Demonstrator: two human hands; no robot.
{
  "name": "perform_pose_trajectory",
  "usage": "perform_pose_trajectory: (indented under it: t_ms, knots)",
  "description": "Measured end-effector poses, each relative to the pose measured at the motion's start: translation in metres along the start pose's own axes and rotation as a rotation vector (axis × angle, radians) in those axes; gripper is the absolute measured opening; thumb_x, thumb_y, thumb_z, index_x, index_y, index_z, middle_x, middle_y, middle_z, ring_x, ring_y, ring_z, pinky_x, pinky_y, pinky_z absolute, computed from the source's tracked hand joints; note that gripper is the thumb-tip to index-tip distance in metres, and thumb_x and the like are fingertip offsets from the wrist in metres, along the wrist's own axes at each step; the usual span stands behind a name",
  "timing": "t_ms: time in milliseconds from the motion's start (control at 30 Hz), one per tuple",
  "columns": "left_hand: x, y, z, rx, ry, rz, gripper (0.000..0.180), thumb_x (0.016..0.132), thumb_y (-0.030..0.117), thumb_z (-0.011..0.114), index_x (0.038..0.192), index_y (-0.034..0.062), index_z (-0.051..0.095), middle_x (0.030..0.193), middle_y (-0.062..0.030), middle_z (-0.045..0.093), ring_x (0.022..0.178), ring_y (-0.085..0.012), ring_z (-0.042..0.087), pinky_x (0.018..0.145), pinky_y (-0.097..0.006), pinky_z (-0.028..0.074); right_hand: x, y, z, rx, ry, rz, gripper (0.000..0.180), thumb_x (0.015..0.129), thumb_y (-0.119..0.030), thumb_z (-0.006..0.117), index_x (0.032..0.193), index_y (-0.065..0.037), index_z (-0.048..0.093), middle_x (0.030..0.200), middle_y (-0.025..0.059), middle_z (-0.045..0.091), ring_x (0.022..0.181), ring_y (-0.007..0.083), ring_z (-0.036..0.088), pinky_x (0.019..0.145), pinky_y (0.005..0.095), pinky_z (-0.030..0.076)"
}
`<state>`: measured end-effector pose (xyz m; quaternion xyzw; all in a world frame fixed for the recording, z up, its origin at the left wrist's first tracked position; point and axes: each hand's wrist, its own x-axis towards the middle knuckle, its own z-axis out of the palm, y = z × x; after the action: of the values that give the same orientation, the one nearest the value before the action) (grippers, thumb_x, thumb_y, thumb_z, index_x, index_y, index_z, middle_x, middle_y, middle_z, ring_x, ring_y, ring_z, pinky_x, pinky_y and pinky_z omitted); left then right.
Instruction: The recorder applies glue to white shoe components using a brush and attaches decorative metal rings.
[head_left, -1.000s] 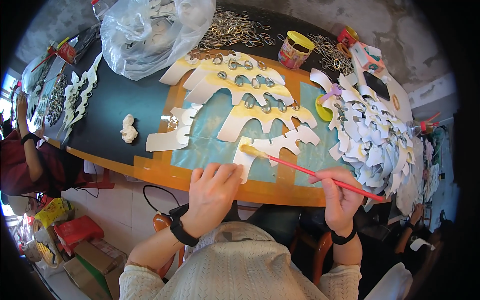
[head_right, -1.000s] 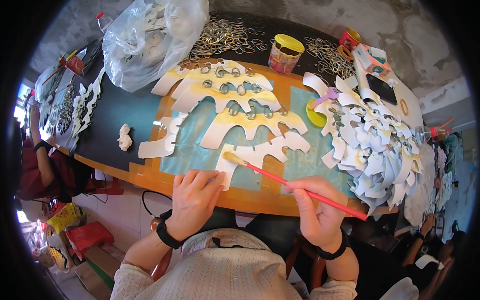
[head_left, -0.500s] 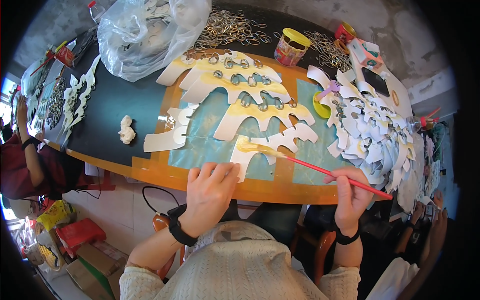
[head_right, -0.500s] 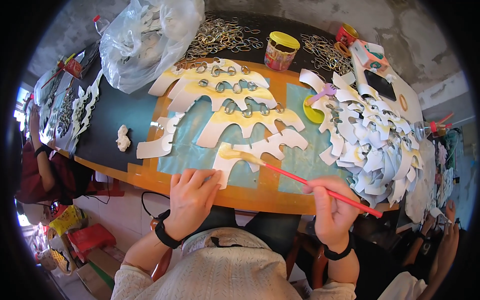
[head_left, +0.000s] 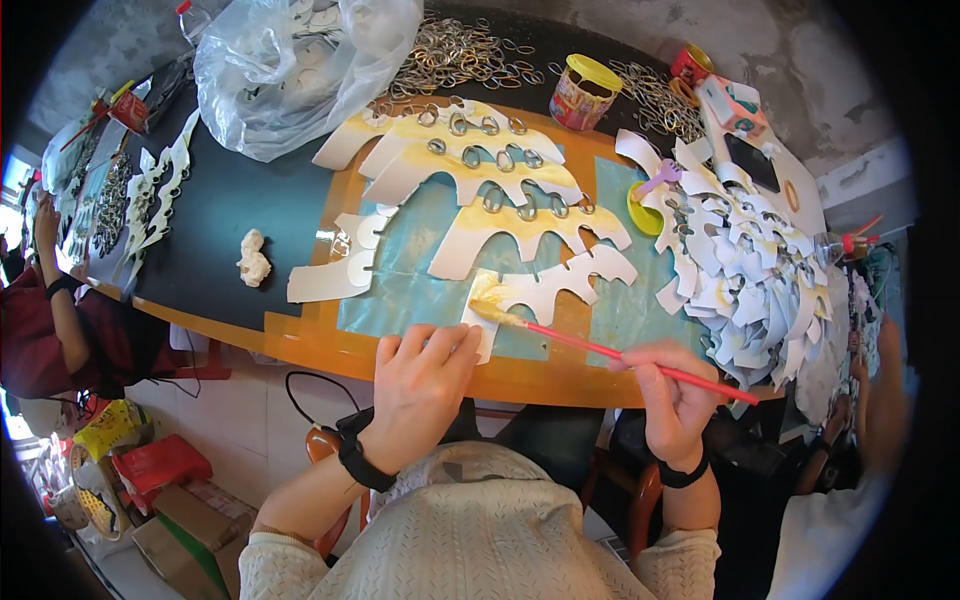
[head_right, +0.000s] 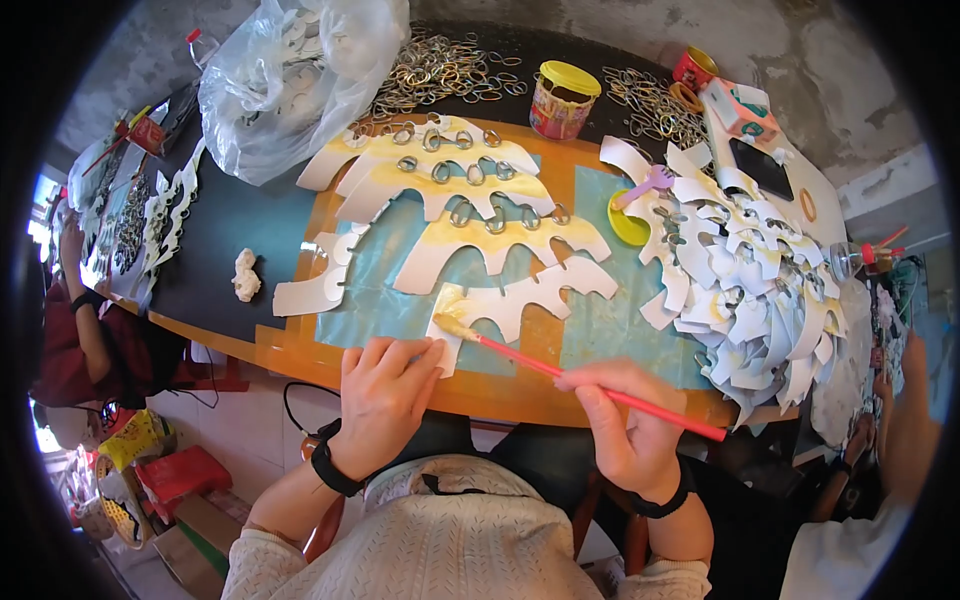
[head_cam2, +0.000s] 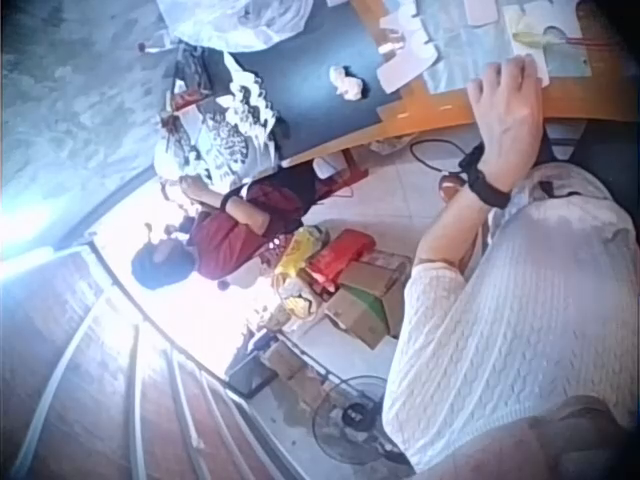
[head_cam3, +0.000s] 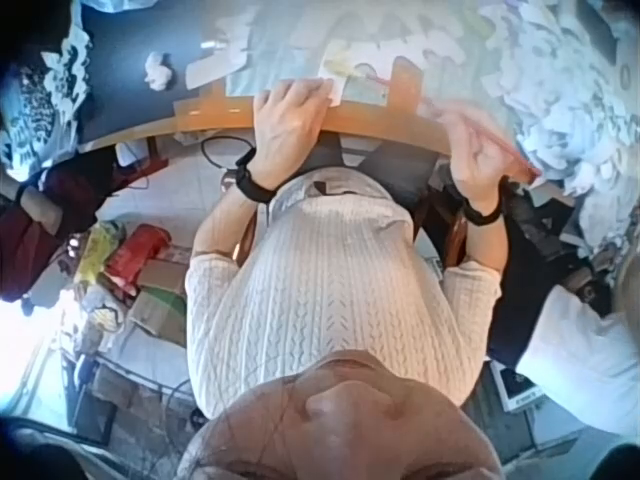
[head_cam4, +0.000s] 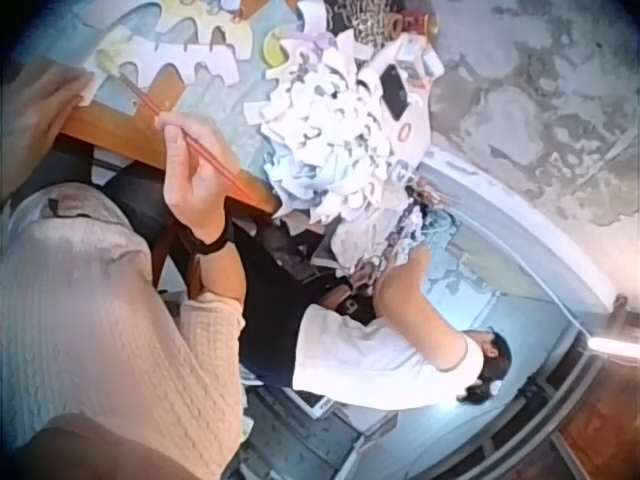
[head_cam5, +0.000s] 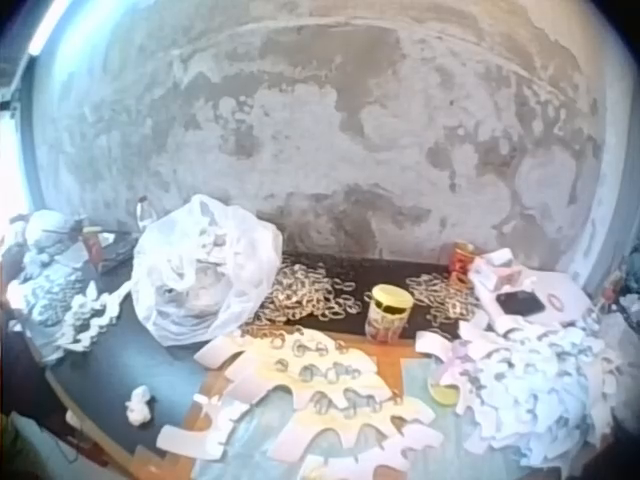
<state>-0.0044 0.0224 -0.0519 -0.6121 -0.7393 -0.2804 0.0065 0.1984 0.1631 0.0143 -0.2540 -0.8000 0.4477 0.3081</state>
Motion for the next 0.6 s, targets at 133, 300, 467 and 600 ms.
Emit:
perform_pose_trajectory:
  t_ms: [133, 300, 467, 600]
  knots:
    - [0.0, 0.0, 0.0, 0.002, 0.0, 0.004, 0.03, 0.076, 0.008, 0.072, 0.106, 0.0078, 0.068, 0.098, 0.0, 0.063, 0.088, -0.0194, 0.056, 0.074, -0.035, 0.037, 0.003, 0.001, 0.005, 0.012, 0.046, -0.005, 0.012, 0.087, 0.003, 0.054, 0.093, 0.004, 0.065, 0.086, 0.0138, 0.068, 0.077, 0.0199, 0.065, 0.071, 0.0272, 0.049]
    - [0.0, -0.001, 0.0, 0.002, 0.0, -0.001, 0.03, 0.076, 0.008, 0.072, 0.106, 0.008, 0.068, 0.098, 0.0001, 0.063, 0.088, -0.0192, 0.056, 0.074, -0.035, 0.037, 0.0, -0.002, -0.005, 0.01, 0.041, 0.002, 0.013, 0.091, 0.001, 0.053, 0.094, 0.005, 0.064, 0.087, 0.0134, 0.067, 0.078, 0.0181, 0.063, 0.073, 0.027, 0.049]
    - [0.001, 0.001, 0.0, 0.002, 0.003, 0.001, 0.03, 0.076, 0.008, 0.072, 0.106, 0.0084, 0.068, 0.098, 0.0001, 0.063, 0.088, -0.0191, 0.056, 0.074, -0.035, 0.037, -0.006, 0.002, -0.021, -0.002, 0.163, 0.059, 0.013, 0.092, 0.0, 0.052, 0.095, 0.006, 0.063, 0.087, 0.0132, 0.066, 0.08, 0.0174, 0.062, 0.074, 0.0262, 0.048]
    - [0.001, 0.0, 0.0, 0.011, -0.002, 0.004, 0.03, 0.076, 0.008, 0.072, 0.106, 0.0085, 0.068, 0.099, 0.0001, 0.063, 0.088, -0.019, 0.056, 0.074, -0.034, 0.037, -0.002, 0.002, -0.006, 0.019, 0.086, -0.024, 0.013, 0.089, 0.005, 0.053, 0.095, 0.006, 0.064, 0.088, 0.0147, 0.067, 0.079, 0.0189, 0.063, 0.073, 0.0267, 0.049]
